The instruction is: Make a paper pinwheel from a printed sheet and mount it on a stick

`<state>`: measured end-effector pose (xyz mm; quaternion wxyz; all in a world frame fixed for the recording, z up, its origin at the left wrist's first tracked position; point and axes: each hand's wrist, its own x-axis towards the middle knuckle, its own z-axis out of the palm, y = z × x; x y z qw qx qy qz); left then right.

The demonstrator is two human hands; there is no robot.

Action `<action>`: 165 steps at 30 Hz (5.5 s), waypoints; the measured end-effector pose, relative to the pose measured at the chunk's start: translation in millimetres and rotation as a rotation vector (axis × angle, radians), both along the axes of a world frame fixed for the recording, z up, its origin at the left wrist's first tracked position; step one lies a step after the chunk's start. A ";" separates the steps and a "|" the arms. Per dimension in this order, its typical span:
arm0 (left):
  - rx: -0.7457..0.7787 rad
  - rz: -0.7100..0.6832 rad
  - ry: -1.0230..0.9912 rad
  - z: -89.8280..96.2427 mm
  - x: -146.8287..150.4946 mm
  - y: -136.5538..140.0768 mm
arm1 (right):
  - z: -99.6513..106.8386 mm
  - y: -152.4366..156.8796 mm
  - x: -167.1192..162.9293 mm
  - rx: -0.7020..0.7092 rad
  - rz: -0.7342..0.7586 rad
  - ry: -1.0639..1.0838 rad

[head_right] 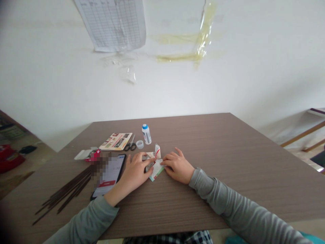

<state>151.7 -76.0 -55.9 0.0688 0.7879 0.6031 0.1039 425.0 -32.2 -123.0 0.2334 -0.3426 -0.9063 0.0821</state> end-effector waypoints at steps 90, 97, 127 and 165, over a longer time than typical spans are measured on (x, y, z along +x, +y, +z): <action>-0.163 -0.023 -0.010 8.9 -30.2 3.0 | 49.1 134.7 -59.0 -0.403 -0.250 0.819; -0.152 -0.032 0.001 7.7 -29.1 0.3 | 27.0 107.6 -5.0 -0.339 -0.309 0.774; -0.139 -0.030 0.017 2.9 -25.1 0.8 | 1.6 72.8 21.3 0.043 -0.215 0.342; -0.156 -0.064 0.040 6.4 -6.2 -7.8 | 9.1 58.8 -2.8 -0.170 -0.262 0.592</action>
